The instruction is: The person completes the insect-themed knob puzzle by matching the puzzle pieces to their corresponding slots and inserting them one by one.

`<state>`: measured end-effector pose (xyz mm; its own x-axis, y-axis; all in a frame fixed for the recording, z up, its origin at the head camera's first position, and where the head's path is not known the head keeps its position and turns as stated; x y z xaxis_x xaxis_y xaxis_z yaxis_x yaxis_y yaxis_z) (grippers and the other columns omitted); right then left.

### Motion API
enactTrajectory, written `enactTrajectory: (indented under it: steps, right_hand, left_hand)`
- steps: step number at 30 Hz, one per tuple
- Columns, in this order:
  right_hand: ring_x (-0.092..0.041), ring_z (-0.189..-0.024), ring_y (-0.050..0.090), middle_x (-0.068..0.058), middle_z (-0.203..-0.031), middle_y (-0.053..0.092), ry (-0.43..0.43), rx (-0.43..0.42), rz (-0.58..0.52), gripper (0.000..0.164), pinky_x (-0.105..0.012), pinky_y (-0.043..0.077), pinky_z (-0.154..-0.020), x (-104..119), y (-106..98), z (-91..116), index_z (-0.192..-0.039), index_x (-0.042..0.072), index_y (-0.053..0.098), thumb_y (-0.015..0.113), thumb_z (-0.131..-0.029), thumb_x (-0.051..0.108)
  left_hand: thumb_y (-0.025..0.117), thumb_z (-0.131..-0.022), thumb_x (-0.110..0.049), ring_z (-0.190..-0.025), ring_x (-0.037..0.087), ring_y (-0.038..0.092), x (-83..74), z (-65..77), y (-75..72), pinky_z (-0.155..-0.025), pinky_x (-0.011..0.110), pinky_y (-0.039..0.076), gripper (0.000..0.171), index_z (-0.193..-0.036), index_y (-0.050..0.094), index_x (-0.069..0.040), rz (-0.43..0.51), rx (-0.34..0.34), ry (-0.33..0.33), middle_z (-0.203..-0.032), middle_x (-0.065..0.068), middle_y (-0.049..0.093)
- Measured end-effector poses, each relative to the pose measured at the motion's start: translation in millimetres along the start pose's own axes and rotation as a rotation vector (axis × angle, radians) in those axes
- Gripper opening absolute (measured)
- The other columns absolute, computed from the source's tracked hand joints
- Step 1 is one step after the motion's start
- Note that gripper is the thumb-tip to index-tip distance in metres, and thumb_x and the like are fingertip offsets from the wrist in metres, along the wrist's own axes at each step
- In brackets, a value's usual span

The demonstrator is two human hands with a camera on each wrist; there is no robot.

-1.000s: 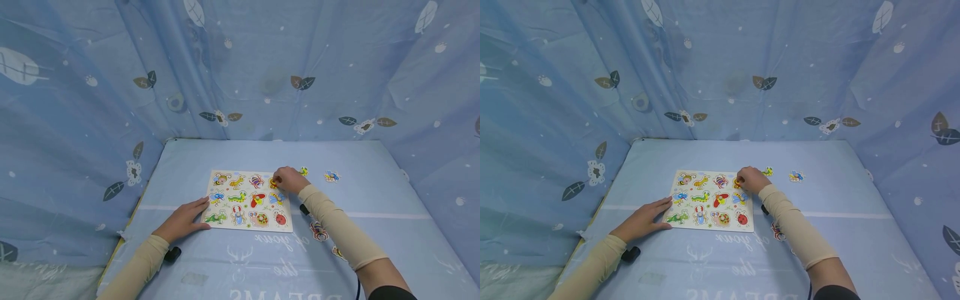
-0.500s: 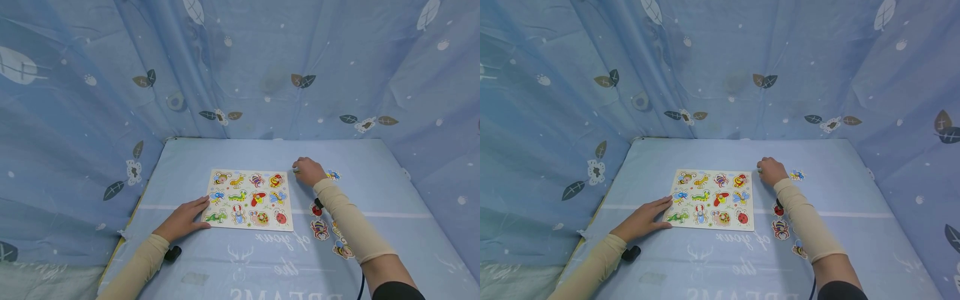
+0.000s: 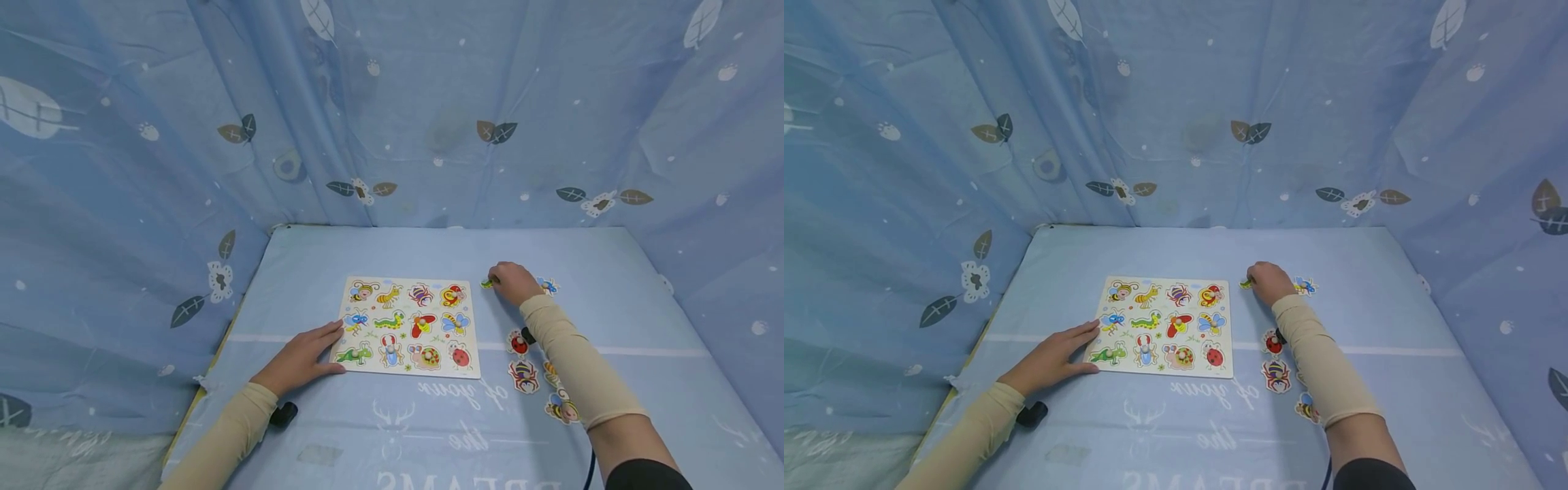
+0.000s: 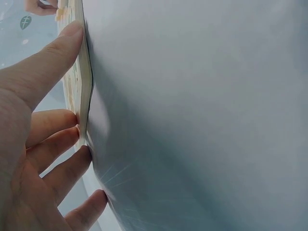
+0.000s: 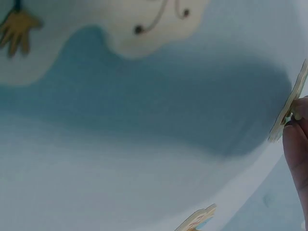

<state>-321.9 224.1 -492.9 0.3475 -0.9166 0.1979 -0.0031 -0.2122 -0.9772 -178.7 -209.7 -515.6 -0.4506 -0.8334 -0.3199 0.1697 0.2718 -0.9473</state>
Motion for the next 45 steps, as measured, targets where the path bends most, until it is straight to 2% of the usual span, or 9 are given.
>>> enactTrajectory:
  steps: [6,10,14,18,23,30,36,45]
  right_hand:
    - [-0.028,-0.089,0.069,-0.014,-0.097,0.073,0.024,-0.014,-0.046,0.013,-0.043,0.059,-0.079,5.3,-4.8,-0.8,-0.099,0.003,0.076,0.066,-0.091,0.004]
    - [-0.025,-0.089,0.070,-0.011,-0.097,0.074,-0.009,-0.050,-0.096,0.012,-0.041,0.059,-0.080,23.2,-8.9,-4.9,-0.098,0.005,0.077,0.070,-0.089,0.006]
    - [-0.021,-0.088,0.070,-0.008,-0.096,0.074,-0.090,-0.065,-0.127,0.012,-0.036,0.060,-0.080,58.0,-10.5,-10.0,-0.099,0.006,0.077,0.071,-0.089,0.008]
    - [-0.016,-0.086,0.070,-0.005,-0.095,0.074,-0.180,-0.023,-0.149,0.013,-0.032,0.060,-0.078,102.2,-5.6,-14.6,-0.099,0.008,0.078,0.071,-0.089,0.011]
    - [-0.008,-0.083,0.068,0.002,-0.095,0.075,-0.296,0.034,-0.139,0.012,-0.024,0.058,-0.074,150.8,9.9,-18.8,-0.099,0.016,0.079,0.070,-0.091,0.017]
    - [-0.003,-0.073,0.062,0.006,-0.088,0.072,-0.444,0.073,-0.124,0.009,-0.020,0.055,-0.069,199.4,27.0,-17.9,-0.094,0.017,0.079,0.070,-0.091,0.018]
    - [-0.003,-0.076,0.061,0.008,-0.087,0.071,-0.491,0.088,-0.044,0.009,-0.020,0.055,-0.071,221.3,34.5,-17.4,-0.093,0.019,0.079,0.071,-0.091,0.020]
    - [-0.004,-0.076,0.062,0.007,-0.086,0.073,-0.520,0.111,-0.046,0.008,-0.020,0.056,-0.072,230.9,41.3,-16.6,-0.092,0.018,0.080,0.072,-0.089,0.016]
  left_hand:
    - [0.071,-0.079,-0.058,-0.141,0.024,0.041,-1.7,-1.0,0.0,-0.113,0.045,0.042,0.086,-0.148,0.044,-0.014,-0.002,-0.007,0.005,-0.157,-0.002,0.036]
    - [0.071,-0.079,-0.059,-0.141,0.025,0.041,-1.5,-0.4,-0.6,-0.112,0.045,0.042,0.086,-0.148,0.044,-0.014,-0.005,-0.009,0.003,-0.157,-0.002,0.036]
    - [0.071,-0.080,-0.058,-0.141,0.025,0.041,-1.3,0.5,-0.3,-0.112,0.045,0.042,0.086,-0.148,0.044,-0.013,-0.003,-0.007,0.006,-0.157,-0.001,0.036]
    - [0.071,-0.079,-0.057,-0.141,0.026,0.041,-1.3,1.0,0.3,-0.112,0.045,0.042,0.086,-0.148,0.044,-0.012,0.006,-0.006,0.014,-0.157,0.001,0.037]
    - [0.071,-0.079,-0.057,-0.141,0.025,0.041,-0.3,1.0,0.9,-0.112,0.045,0.042,0.086,-0.148,0.044,-0.013,0.012,-0.006,0.008,-0.157,0.000,0.037]
    - [0.071,-0.080,-0.057,-0.142,0.025,0.040,-0.7,-0.3,0.0,-0.112,0.045,0.042,0.086,-0.148,0.044,-0.013,0.003,0.000,0.000,-0.157,0.000,0.036]
    - [0.069,-0.080,-0.060,-0.142,0.024,0.039,0.8,-1.0,1.6,-0.113,0.045,0.041,0.086,-0.149,0.042,-0.015,0.001,0.015,-0.013,-0.158,-0.003,0.035]
    - [0.069,-0.080,-0.059,-0.142,0.024,0.040,1.8,-1.2,1.6,-0.113,0.045,0.041,0.086,-0.149,0.042,-0.014,-0.001,0.010,-0.019,-0.158,-0.002,0.035]
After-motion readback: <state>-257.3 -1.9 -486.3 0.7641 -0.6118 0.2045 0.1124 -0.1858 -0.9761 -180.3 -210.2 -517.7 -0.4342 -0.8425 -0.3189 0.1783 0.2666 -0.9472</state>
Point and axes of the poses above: each hand's wrist, its own z-axis away from the middle knuckle, its own y-axis out of the palm, x = y × z, the point moved 5 cm from there along -z, towards the middle knuckle
